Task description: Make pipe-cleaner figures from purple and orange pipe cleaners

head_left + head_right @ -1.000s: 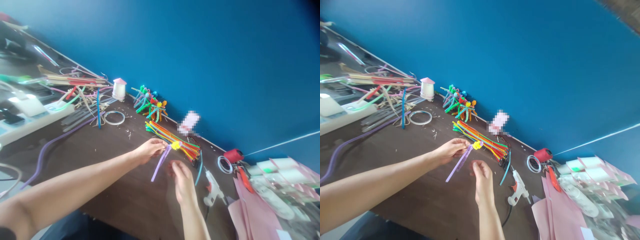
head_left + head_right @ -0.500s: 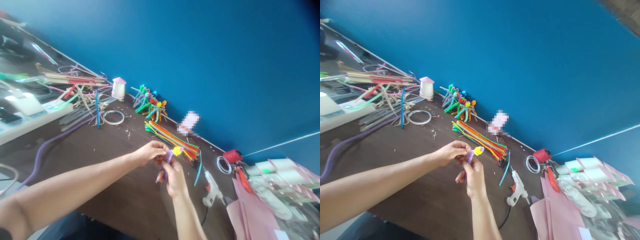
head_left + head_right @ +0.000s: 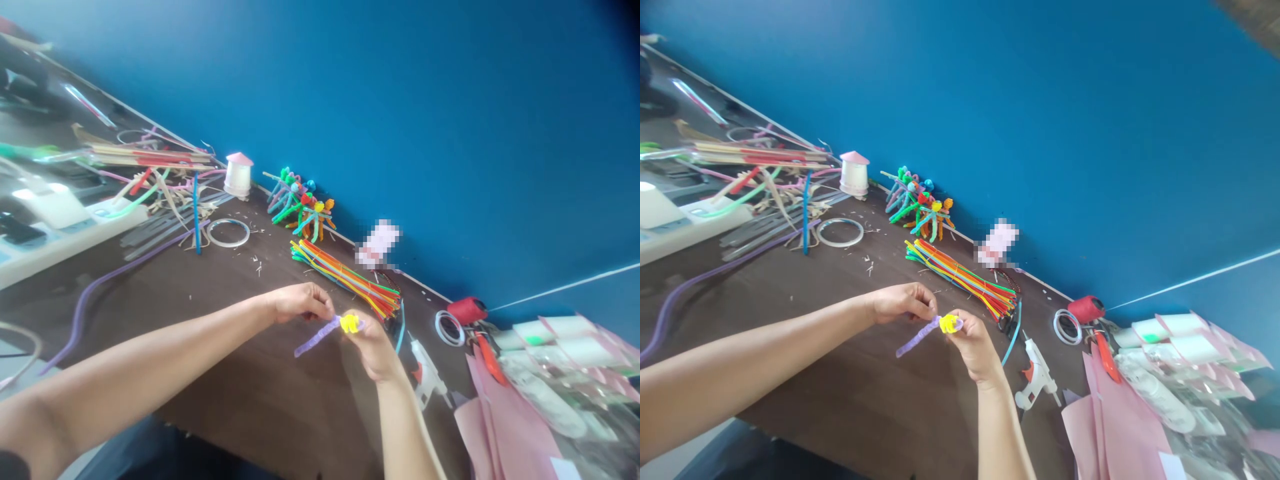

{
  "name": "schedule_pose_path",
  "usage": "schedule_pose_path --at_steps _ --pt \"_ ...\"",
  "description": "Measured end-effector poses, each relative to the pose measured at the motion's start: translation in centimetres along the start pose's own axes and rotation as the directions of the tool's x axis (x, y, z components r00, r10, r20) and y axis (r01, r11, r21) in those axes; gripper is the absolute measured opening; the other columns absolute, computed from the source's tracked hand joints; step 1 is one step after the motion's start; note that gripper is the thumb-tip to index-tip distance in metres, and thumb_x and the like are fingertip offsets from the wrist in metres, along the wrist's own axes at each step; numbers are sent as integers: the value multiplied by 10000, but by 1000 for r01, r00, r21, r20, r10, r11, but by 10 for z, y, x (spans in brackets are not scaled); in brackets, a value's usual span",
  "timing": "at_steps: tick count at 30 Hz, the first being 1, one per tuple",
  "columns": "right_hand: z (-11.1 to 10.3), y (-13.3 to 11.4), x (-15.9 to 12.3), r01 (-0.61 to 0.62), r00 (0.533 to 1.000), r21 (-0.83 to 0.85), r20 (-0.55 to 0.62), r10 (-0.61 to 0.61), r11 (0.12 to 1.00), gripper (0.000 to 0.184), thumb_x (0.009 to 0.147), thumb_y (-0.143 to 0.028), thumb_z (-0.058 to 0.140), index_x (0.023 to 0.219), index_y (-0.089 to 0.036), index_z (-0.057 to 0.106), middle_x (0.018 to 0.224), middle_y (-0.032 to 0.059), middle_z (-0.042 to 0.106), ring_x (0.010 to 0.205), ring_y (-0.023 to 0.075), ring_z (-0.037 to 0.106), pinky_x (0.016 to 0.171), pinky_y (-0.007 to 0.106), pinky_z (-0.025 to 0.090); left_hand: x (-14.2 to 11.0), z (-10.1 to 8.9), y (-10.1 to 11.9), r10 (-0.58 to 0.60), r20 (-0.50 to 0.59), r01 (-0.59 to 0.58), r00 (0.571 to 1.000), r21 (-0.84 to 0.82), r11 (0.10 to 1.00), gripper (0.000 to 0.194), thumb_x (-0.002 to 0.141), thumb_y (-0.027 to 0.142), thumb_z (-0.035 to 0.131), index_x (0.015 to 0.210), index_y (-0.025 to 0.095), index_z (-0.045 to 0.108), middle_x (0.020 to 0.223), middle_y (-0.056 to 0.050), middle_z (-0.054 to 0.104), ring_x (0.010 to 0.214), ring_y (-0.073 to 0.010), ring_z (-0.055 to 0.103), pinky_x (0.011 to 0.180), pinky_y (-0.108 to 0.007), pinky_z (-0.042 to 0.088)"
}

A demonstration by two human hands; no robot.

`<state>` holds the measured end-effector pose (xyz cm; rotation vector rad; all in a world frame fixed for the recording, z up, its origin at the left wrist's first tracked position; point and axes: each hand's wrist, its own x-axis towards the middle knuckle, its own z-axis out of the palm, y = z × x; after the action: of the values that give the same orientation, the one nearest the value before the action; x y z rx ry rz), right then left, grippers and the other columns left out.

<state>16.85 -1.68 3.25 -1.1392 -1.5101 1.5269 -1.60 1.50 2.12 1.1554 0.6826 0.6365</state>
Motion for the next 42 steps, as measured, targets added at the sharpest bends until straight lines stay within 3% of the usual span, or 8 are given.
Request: schedule_pose_path --at_steps 11,18,20,24,25,28,30,42 --pt "3 -36 2 -73 969 -537 161 187 840 288 731 -371 556 623 -121 652 501 -8 565 472 89 488 473 193 348 -5 -2 5 -26 79 -14 997 468 884 120 558 241 596 589 153 671 476 37 532 481 -90 404 458 -202 281" --pt "9 -26 8 -127 989 -608 -15 149 783 140 655 -238 584 581 -131 633 497 -7 583 485 106 529 462 190 359 -1 -2 4 127 -61 -66 990 590 804 165 590 252 592 683 145 677 602 7 617 586 -118 515 532 -191 358" --pt "6 -23 10 -127 989 -478 -128 74 869 157 662 -260 589 575 -132 613 484 -16 566 459 94 504 466 194 365 2 -6 6 322 -273 -152 906 502 851 230 623 306 599 762 133 658 721 -22 635 669 -130 534 589 -198 379" --pt "2 -12 17 8 904 -97 -425 -49 995 193 634 -328 634 629 -138 606 495 -25 558 454 87 479 479 206 376 8 -14 7 403 -788 -392 465 225 892 426 709 430 536 1018 137 549 985 -73 589 836 -137 523 673 -215 390" --pt "3 -8 19 45 879 -34 -474 -56 998 200 623 -333 643 633 -137 605 490 -25 555 447 87 470 466 205 366 9 -14 5 340 -809 -397 479 145 906 453 703 455 540 1025 135 542 978 -74 587 818 -135 525 654 -215 390" --pt "11 5 27 115 839 48 -540 -71 992 207 611 -334 654 620 -132 608 482 -20 555 445 90 458 457 210 353 12 -4 -5 204 -589 -291 782 -56 955 445 652 488 593 870 100 597 783 -60 606 684 -132 533 587 -223 387" --pt "18 12 30 139 840 55 -535 -88 989 200 626 -331 646 624 -132 619 498 -15 565 471 98 471 489 220 373 14 6 -12 226 -399 -288 888 -100 952 397 596 381 688 873 108 611 772 -46 623 716 -140 548 658 -240 402" --pt "25 29 24 47 925 -34 -375 -57 998 298 722 -412 563 626 -134 606 438 -38 454 377 66 352 363 189 247 17 10 -26 99 -341 -133 935 -80 988 277 640 333 658 782 95 647 660 -51 652 592 -128 571 562 -223 417"
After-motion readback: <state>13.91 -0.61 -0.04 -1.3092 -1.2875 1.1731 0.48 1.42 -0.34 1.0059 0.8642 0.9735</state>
